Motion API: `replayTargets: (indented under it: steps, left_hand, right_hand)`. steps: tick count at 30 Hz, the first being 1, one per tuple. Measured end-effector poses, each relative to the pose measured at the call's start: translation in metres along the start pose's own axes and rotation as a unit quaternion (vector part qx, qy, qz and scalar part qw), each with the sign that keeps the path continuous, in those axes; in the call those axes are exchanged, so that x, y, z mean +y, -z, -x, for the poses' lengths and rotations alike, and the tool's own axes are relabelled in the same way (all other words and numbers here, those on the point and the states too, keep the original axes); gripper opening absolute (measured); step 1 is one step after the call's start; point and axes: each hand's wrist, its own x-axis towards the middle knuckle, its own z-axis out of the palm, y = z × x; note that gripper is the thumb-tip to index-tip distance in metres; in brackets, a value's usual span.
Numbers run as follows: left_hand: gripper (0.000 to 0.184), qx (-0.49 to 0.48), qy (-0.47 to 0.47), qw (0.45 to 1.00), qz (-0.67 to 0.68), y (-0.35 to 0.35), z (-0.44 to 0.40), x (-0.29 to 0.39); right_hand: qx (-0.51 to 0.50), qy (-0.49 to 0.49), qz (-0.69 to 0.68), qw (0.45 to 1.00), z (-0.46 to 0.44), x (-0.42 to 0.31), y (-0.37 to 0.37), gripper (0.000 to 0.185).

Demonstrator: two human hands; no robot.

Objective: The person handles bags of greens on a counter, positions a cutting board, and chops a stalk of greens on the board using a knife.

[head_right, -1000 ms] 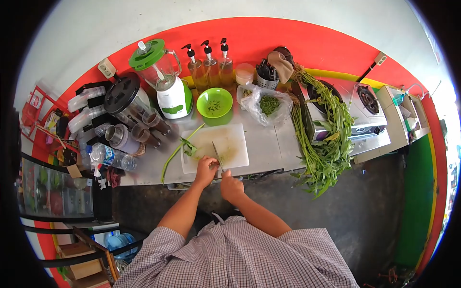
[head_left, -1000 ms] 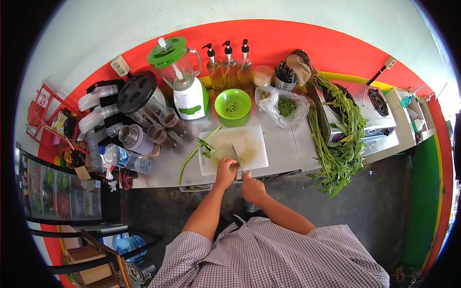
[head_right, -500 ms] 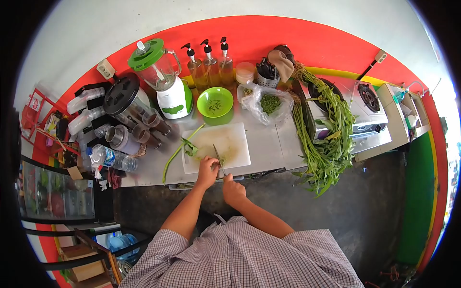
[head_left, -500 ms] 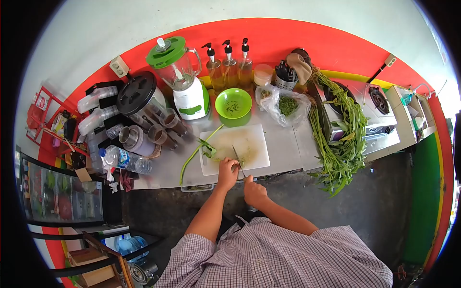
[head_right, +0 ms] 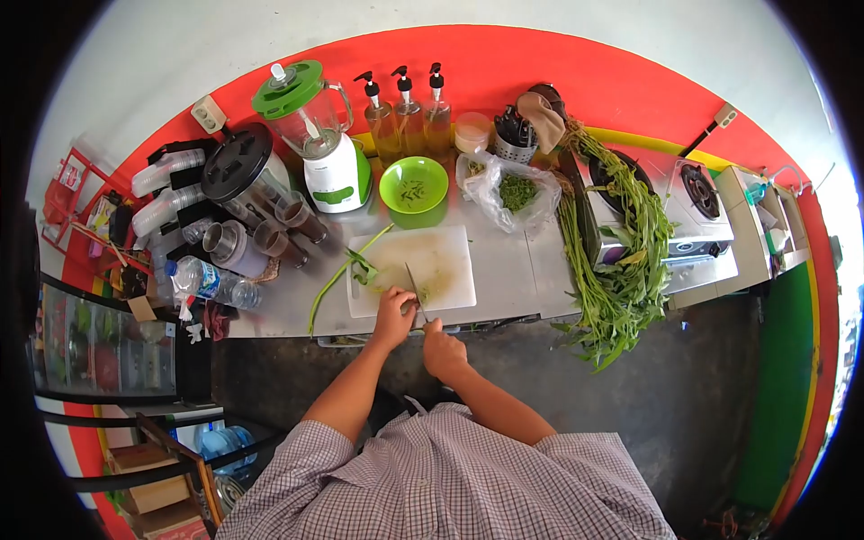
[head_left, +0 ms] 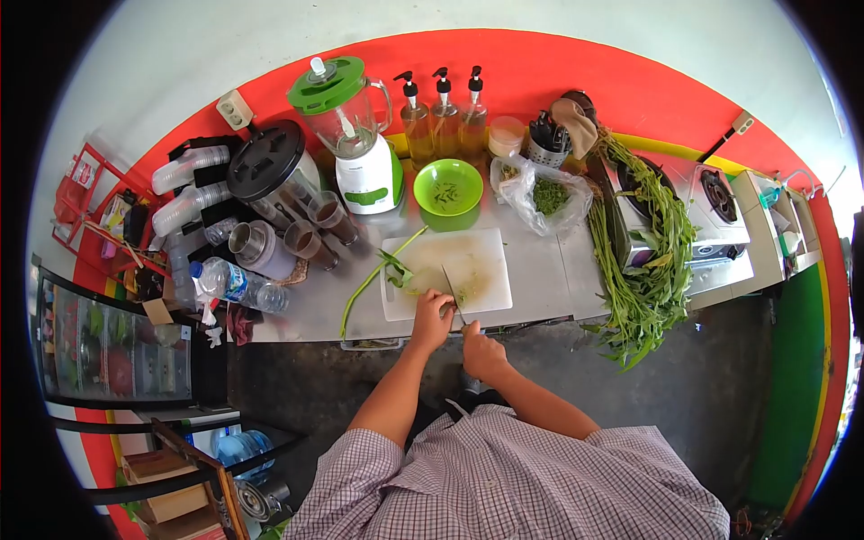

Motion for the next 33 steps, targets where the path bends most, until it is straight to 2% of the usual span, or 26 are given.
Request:
replayTargets:
  steps: [4,6,13,15,20,24,27,31,33]
  left_hand:
    - [0.017,-0.004,-0.001,1.000,0.003,0.003,-0.001,0.001]
    - [0.016,-0.009,-0.024,1.000,0.013,0.005,0.000,0.001]
    - [0.014,0.007,-0.010,1.000,0.022,0.003,0.000,0.001]
    - [0.015,0.002,-0.008,1.000,0.016,0.003,0.000,0.001]
    - [0.016,-0.009,-0.013,1.000,0.019,0.008,0.000,0.004]
    - [0.016,-0.009,0.003,1.000,0.020,0.007,0.000,0.007]
    - [0.016,-0.010,0.004,1.000,0.022,0.007,0.001,0.007]
    - [0.014,-0.001,0.000,1.000,0.014,0.005,0.002,0.007]
    - [0.013,0.001,-0.006,1.000,0.002,0.005,0.003,0.008]
  right_hand:
    - [0.020,0.036,0.017,0.999,-0.016,0.004,0.015,0.051]
    - [-0.001,0.053,0.032,0.998,-0.017,0.007,0.032,0.049]
    - [-0.020,0.051,0.037,0.998,0.005,0.000,0.030,0.047]
    - [0.013,0.005,-0.018,1.000,0.005,-0.004,0.014,0.047]
    - [0.033,0.013,-0.008,0.999,-0.015,0.001,-0.007,0.048]
    - [0.060,0.026,0.024,0.998,-0.023,0.007,0.008,0.052]
    - [0.024,0.041,0.039,0.998,-0.008,0.010,0.017,0.058]
    - [-0.007,0.016,0.038,0.999,0.005,0.005,0.004,0.062]
    - [0.023,0.003,-0.001,1.000,-0.004,0.005,-0.006,0.046]
